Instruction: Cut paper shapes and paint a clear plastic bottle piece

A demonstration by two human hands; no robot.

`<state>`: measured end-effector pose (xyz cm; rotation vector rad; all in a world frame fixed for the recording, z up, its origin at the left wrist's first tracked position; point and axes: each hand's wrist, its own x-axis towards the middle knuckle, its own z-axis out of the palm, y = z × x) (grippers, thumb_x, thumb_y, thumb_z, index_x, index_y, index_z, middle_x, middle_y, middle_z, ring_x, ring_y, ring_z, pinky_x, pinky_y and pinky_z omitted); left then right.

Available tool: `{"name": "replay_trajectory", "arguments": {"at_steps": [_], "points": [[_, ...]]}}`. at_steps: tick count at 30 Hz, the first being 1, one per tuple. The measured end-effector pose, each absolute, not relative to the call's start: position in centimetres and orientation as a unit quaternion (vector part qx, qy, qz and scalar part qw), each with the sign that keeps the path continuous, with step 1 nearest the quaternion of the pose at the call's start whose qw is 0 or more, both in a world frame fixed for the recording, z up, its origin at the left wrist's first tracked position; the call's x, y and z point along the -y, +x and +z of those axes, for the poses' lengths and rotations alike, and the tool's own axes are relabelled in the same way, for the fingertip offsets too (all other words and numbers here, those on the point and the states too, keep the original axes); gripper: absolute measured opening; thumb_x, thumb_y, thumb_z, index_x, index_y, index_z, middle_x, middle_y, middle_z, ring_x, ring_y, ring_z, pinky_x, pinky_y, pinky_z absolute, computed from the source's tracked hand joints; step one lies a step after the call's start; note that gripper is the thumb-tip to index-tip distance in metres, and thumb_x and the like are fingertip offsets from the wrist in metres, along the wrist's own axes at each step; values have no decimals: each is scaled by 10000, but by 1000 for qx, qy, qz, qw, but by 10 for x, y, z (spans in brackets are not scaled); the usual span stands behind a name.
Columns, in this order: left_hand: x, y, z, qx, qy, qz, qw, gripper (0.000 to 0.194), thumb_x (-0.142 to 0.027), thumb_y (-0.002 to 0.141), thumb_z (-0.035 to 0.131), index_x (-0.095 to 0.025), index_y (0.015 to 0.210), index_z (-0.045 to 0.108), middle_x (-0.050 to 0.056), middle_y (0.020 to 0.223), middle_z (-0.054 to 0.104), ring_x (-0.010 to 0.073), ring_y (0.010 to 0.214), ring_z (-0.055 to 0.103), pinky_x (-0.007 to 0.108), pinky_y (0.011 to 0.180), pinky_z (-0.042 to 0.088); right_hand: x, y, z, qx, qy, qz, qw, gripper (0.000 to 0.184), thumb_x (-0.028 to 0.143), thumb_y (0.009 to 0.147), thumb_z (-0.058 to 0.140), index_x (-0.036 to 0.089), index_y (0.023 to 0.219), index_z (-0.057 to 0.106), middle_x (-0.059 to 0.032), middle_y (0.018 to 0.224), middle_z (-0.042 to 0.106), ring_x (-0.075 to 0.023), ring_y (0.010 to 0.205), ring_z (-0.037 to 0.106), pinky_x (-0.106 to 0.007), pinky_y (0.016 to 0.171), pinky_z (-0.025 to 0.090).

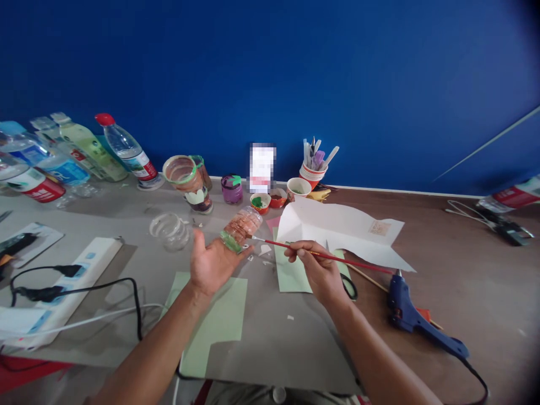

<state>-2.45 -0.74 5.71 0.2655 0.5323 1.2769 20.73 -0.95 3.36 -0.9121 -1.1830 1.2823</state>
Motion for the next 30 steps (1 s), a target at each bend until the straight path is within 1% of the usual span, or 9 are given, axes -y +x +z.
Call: {"name": "replay_trajectory", "arguments": {"at_steps": [4, 8, 11, 13, 15, 18, 21, 25, 30], "points": [[7, -26, 57, -224, 115, 585, 771, 929, -818, 841, 237, -112, 1373, 522, 177, 1455, 514, 311, 1450, 332, 575, 1165, 263, 9, 207, 33, 488, -391, 538, 565, 106, 273, 867, 627, 239, 861, 727, -18, 780, 727, -167, 723, 616, -323, 707, 492], [6, -28, 53, -206, 111, 588, 774, 923, -790, 865, 232, -92, 1426, 452, 204, 1454, 505, 329, 1449, 330, 617, 1164, 234, 10, 205, 34, 501, -377, 543, 558, 126, 292, 882, 613, 247, 914, 726, -24, 816, 740, -172, 741, 628, -336, 732, 498], [5, -30, 48, -161, 113, 597, 777, 910, -765, 884, 226, -89, 1477, 367, 224, 1466, 480, 342, 1430, 361, 651, 1147, 237, 8, 204, 34, 516, -402, 525, 545, 118, 278, 867, 628, 231, 887, 734, -26, 787, 736, -166, 712, 625, -324, 704, 499], [5, -32, 46, -129, 108, 604, 779, 900, -747, 898, 208, -91, 1509, 296, 236, 1472, 465, 347, 1408, 399, 660, 1131, 259, 7, 206, 32, 513, -406, 518, 552, 112, 267, 869, 629, 234, 872, 736, -18, 782, 730, -157, 709, 620, -312, 700, 496], [4, -34, 43, -101, 100, 601, 786, 894, -729, 911, 180, -89, 1534, 214, 249, 1464, 468, 344, 1371, 453, 647, 1107, 315, 7, 208, 31, 504, -385, 527, 565, 114, 269, 887, 621, 253, 896, 734, -9, 815, 731, -149, 723, 616, -304, 713, 492], [5, -38, 41, -67, 92, 580, 806, 910, -724, 914, 156, -71, 1548, 124, 270, 1390, 541, 339, 1271, 564, 596, 1026, 442, 10, 207, 30, 507, -349, 545, 569, 123, 280, 908, 615, 270, 951, 729, -9, 856, 736, -145, 736, 615, -303, 724, 492], [6, -40, 41, -43, 93, 562, 821, 931, -732, 910, 152, -55, 1546, 98, 272, 1303, 614, 337, 1192, 626, 546, 958, 513, 12, 203, 32, 525, -330, 551, 559, 122, 293, 906, 624, 260, 951, 732, -22, 852, 736, -148, 713, 615, -304, 698, 503], [6, -42, 42, -32, 93, 551, 828, 947, -743, 902, 166, -54, 1545, 71, 271, 1296, 619, 335, 1202, 620, 509, 938, 537, 11, 203, 36, 560, -343, 514, 552, 123, 278, 904, 613, 248, 914, 732, -27, 838, 729, -145, 680, 611, -300, 660, 509], [6, -44, 41, -18, 91, 551, 829, 1014, -773, 876, 201, -55, 1543, -58, 281, 1376, 548, 324, 1270, 566, 483, 955, 534, 9, 213, 36, 586, -381, 428, 573, 155, 252, 930, 565, 251, 941, 720, -30, 879, 711, -151, 720, 607, -310, 688, 509]]}}
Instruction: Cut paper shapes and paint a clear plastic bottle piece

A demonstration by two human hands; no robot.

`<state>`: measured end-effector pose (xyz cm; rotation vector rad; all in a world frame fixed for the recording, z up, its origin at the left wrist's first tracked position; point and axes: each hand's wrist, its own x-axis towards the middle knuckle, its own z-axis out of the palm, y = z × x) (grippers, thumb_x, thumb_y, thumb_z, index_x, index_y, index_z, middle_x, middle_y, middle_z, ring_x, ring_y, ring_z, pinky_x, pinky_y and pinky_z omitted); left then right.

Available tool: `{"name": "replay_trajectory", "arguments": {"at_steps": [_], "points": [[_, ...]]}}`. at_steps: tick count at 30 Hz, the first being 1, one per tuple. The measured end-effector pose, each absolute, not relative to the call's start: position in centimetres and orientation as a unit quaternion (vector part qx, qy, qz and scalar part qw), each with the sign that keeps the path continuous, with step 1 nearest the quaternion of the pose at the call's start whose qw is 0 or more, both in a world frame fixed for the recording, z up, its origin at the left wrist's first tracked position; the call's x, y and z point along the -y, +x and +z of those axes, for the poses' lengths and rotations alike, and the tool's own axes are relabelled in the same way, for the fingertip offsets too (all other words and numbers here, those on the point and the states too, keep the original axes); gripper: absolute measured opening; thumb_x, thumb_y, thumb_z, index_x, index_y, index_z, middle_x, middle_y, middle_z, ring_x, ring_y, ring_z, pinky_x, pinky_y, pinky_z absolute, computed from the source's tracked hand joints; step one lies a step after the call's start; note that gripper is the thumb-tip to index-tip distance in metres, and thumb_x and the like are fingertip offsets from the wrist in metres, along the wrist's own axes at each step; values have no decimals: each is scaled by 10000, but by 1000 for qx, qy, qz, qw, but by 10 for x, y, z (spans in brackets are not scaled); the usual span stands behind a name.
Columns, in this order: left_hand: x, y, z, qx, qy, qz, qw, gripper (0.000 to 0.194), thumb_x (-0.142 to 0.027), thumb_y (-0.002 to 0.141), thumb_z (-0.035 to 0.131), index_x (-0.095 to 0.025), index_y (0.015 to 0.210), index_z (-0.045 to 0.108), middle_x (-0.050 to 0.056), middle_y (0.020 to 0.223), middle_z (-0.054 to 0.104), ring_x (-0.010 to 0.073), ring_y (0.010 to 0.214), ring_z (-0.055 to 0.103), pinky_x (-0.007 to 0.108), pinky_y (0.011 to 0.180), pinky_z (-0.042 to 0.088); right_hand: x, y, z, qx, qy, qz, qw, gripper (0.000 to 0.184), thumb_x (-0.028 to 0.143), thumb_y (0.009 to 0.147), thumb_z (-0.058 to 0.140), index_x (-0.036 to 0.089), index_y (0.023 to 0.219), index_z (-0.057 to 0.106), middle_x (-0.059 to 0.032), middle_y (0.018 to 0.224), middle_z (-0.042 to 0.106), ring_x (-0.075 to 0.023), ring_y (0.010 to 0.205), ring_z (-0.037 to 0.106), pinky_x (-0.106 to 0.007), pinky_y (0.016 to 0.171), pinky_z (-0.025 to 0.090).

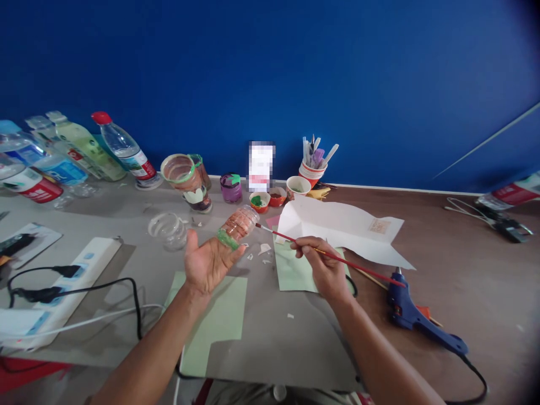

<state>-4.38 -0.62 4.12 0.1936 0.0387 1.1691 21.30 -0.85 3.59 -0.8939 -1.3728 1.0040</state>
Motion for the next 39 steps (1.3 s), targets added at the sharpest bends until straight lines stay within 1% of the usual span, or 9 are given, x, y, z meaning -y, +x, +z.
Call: {"name": "replay_trajectory", "arguments": {"at_steps": [6, 9, 11, 16, 21, 26, 30, 35, 39], "points": [[6, -46, 38, -5, 93, 542, 835, 991, -750, 891, 177, -65, 1528, -153, 279, 1415, 509, 327, 1269, 567, 495, 985, 507, 10, 213, 38, 636, -356, 437, 526, 172, 214, 928, 556, 252, 948, 723, -31, 884, 702, -150, 726, 613, -305, 681, 509], [5, -46, 38, -1, 97, 540, 836, 992, -756, 886, 183, -90, 1523, -184, 280, 1470, 437, 327, 1278, 559, 488, 987, 505, 6, 216, 39, 616, -380, 398, 564, 194, 187, 928, 547, 262, 948, 725, -20, 884, 701, -138, 708, 604, -299, 684, 505], [5, -46, 38, 1, 98, 533, 840, 995, -757, 884, 179, -90, 1518, -199, 282, 1476, 428, 327, 1285, 552, 484, 984, 507, 4, 218, 39, 598, -364, 406, 588, 197, 188, 929, 549, 272, 964, 723, -14, 874, 703, -138, 703, 603, -300, 679, 509], [5, -45, 38, 0, 101, 524, 845, 1029, -770, 873, 171, -52, 1508, -205, 294, 1412, 503, 336, 1279, 554, 483, 981, 508, 5, 220, 39, 623, -336, 450, 545, 184, 193, 924, 567, 269, 960, 731, -18, 888, 705, -141, 710, 607, -303, 677, 506], [5, -46, 38, -4, 101, 525, 845, 1020, -767, 872, 177, -79, 1497, -244, 282, 1464, 443, 324, 1309, 528, 475, 969, 517, 3, 224, 41, 588, -366, 415, 590, 189, 198, 930, 552, 266, 950, 727, -14, 887, 706, -133, 703, 599, -296, 675, 504], [5, -45, 39, -2, 99, 519, 849, 1036, -769, 868, 201, -73, 1499, -236, 284, 1400, 522, 329, 1274, 559, 476, 964, 519, 1, 225, 41, 610, -363, 422, 564, 160, 214, 917, 573, 250, 934, 728, -18, 865, 708, -140, 694, 606, -303, 668, 506], [5, -45, 38, 7, 101, 517, 850, 1036, -772, 866, 191, -72, 1498, -238, 287, 1408, 510, 328, 1272, 562, 478, 972, 511, 0, 226, 41, 574, -383, 412, 595, 156, 219, 913, 573, 256, 937, 723, -14, 861, 715, -142, 702, 603, -307, 686, 508], [4, -47, 36, 2, 98, 513, 853, 1035, -777, 861, 193, -79, 1509, -214, 294, 1424, 489, 335, 1274, 559, 483, 984, 500, 0, 227, 42, 594, -396, 421, 559, 149, 238, 903, 579, 240, 909, 728, -35, 855, 720, -171, 759, 623, -329, 709, 520], [4, -47, 35, 1, 94, 517, 851, 1033, -780, 861, 187, -78, 1516, -193, 303, 1440, 464, 340, 1272, 560, 482, 972, 509, 0, 225, 41, 565, -393, 413, 596, 145, 237, 906, 582, 251, 928, 724, -21, 849, 725, -168, 773, 629, -317, 720, 518]]}}
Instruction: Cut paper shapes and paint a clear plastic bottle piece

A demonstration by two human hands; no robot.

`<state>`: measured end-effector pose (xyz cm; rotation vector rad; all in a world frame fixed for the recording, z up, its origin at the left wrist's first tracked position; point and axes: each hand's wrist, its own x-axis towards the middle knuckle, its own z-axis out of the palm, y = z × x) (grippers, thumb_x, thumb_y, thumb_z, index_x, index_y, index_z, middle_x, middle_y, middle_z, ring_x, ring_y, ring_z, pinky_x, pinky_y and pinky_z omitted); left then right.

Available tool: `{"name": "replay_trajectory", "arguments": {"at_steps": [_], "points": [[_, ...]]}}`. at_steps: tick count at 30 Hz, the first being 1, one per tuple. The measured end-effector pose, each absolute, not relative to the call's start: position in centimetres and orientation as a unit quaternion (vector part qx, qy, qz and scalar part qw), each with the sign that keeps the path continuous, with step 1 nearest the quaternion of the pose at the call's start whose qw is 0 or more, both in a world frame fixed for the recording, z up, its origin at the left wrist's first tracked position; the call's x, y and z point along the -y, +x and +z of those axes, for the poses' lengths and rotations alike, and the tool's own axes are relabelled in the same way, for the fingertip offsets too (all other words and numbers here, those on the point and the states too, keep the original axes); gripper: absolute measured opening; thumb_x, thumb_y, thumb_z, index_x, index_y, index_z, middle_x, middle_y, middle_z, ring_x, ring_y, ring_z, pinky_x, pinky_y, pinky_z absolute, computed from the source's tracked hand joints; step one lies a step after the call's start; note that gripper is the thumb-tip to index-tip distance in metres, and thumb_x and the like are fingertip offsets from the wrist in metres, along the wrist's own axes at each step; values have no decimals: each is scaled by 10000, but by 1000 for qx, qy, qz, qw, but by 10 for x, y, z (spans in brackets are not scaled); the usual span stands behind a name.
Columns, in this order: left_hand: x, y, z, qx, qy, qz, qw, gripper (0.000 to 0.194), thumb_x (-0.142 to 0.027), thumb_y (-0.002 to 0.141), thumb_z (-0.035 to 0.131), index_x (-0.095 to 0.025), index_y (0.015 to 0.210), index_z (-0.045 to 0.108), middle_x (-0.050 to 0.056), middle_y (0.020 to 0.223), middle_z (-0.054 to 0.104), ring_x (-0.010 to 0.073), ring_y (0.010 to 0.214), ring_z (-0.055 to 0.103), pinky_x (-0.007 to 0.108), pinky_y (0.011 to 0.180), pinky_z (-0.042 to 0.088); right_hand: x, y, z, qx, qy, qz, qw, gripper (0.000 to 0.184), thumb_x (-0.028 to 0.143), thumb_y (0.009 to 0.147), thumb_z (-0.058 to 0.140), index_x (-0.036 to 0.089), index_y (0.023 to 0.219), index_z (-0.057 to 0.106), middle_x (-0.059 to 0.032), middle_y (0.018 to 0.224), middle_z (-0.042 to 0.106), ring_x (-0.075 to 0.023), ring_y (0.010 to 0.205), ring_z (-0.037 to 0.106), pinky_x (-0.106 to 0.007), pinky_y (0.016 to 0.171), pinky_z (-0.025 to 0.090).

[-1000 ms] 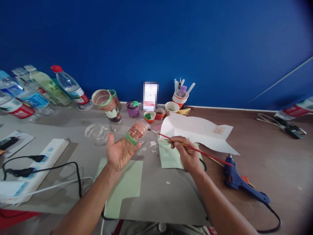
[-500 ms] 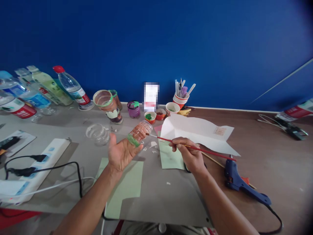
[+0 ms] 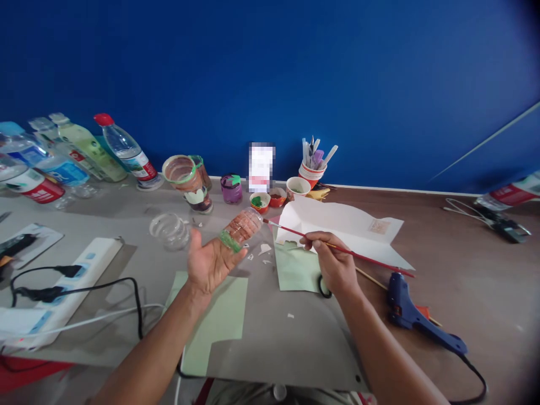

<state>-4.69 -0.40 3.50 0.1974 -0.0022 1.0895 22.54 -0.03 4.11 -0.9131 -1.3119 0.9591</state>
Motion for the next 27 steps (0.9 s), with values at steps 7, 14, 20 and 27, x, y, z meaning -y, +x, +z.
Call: {"name": "replay_trajectory", "arguments": {"at_steps": [7, 14, 20, 27], "points": [[4, -46, 37, 2, 96, 520, 849, 1027, -787, 858, 169, -81, 1528, -161, 306, 1457, 437, 349, 1260, 570, 493, 972, 509, 3, 220, 41, 610, -382, 415, 557, 157, 226, 917, 572, 256, 943, 724, -23, 876, 720, -175, 828, 650, -325, 756, 515], [4, -48, 37, 2, 98, 533, 840, 1042, -782, 857, 178, -62, 1513, -193, 300, 1420, 489, 337, 1233, 594, 480, 958, 517, 3, 222, 41, 617, -371, 407, 562, 167, 218, 920, 556, 255, 932, 718, -25, 866, 716, -177, 816, 649, -325, 737, 511], [4, -49, 37, -11, 103, 535, 839, 1020, -776, 863, 193, -108, 1502, -240, 281, 1486, 416, 326, 1279, 556, 470, 982, 500, 3, 223, 42, 655, -386, 382, 526, 175, 222, 929, 558, 261, 941, 728, -32, 889, 713, -197, 879, 649, -351, 786, 501], [5, -49, 38, -1, 104, 539, 836, 1014, -776, 865, 176, -99, 1512, -213, 285, 1447, 468, 324, 1233, 597, 462, 958, 518, 4, 222, 43, 658, -357, 373, 548, 199, 208, 940, 536, 270, 968, 723, -36, 923, 716, -197, 886, 652, -355, 787, 511]]}}
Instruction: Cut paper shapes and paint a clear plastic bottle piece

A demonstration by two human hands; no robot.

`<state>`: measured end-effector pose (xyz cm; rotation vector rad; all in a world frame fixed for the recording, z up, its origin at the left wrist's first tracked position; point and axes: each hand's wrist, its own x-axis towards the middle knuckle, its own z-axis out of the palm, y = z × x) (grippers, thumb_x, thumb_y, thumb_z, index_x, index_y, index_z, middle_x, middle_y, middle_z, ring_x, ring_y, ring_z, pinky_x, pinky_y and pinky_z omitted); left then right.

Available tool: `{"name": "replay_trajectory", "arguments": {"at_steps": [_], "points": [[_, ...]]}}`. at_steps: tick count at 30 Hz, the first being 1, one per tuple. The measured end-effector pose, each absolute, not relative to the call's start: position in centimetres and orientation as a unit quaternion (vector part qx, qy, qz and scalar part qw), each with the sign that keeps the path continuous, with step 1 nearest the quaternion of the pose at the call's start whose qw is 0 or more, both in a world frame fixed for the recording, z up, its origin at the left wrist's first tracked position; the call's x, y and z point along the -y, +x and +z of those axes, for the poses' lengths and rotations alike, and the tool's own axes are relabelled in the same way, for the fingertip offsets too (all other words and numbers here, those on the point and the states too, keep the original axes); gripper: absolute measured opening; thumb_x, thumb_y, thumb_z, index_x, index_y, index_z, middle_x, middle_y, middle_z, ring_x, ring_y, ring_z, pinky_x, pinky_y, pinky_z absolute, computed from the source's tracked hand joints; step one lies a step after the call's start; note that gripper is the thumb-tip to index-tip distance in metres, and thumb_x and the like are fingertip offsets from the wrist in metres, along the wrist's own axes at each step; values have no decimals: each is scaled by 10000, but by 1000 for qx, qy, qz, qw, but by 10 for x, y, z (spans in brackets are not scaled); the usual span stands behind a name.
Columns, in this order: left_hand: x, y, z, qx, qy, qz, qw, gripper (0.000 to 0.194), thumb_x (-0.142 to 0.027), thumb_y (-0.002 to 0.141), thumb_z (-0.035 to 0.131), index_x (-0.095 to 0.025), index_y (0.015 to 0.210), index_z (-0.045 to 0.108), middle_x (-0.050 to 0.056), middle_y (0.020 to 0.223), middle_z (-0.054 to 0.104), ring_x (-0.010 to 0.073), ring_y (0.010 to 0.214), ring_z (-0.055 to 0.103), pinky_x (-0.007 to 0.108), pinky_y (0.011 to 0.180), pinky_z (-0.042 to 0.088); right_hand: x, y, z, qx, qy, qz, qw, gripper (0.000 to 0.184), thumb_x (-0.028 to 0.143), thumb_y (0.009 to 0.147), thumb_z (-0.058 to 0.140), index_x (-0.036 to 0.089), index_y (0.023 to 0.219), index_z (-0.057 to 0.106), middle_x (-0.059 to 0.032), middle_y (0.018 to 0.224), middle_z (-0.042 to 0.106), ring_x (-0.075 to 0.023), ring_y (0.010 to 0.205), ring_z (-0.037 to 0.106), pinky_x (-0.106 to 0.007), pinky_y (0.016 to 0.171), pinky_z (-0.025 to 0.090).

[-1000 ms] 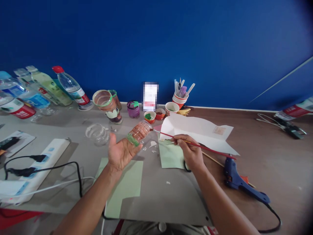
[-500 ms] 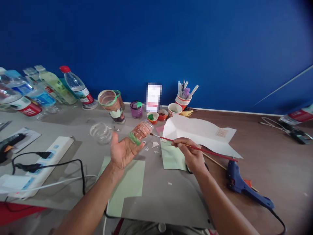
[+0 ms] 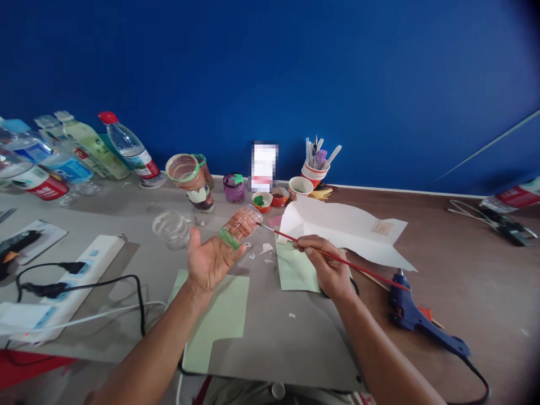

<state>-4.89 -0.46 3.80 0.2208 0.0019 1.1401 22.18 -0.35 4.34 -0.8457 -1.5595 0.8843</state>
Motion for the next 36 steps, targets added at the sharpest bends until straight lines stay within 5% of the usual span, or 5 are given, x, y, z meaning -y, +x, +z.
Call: {"name": "replay_trajectory", "arguments": {"at_steps": [12, 23, 36], "points": [[3, -53, 32, 2, 123, 543, 831, 1028, -763, 876, 217, -101, 1474, -294, 272, 1474, 438, 305, 1278, 561, 459, 1009, 477, 5, 222, 43, 669, -363, 372, 531, 182, 239, 937, 550, 257, 952, 730, -47, 908, 712, -207, 891, 658, -361, 777, 526], [4, -51, 34, -4, 106, 544, 832, 992, -747, 893, 209, -74, 1533, -139, 289, 1423, 491, 323, 1261, 574, 465, 968, 521, 7, 217, 39, 653, -356, 420, 520, 170, 255, 935, 562, 263, 946, 732, -41, 900, 725, -203, 890, 663, -362, 791, 532], [4, -55, 31, -8, 111, 550, 828, 1014, -756, 883, 248, -94, 1527, -171, 275, 1445, 475, 314, 1282, 557, 453, 982, 518, 12, 207, 44, 657, -310, 427, 539, 186, 208, 938, 560, 270, 965, 733, -38, 903, 731, -185, 882, 665, -331, 775, 538]]}}
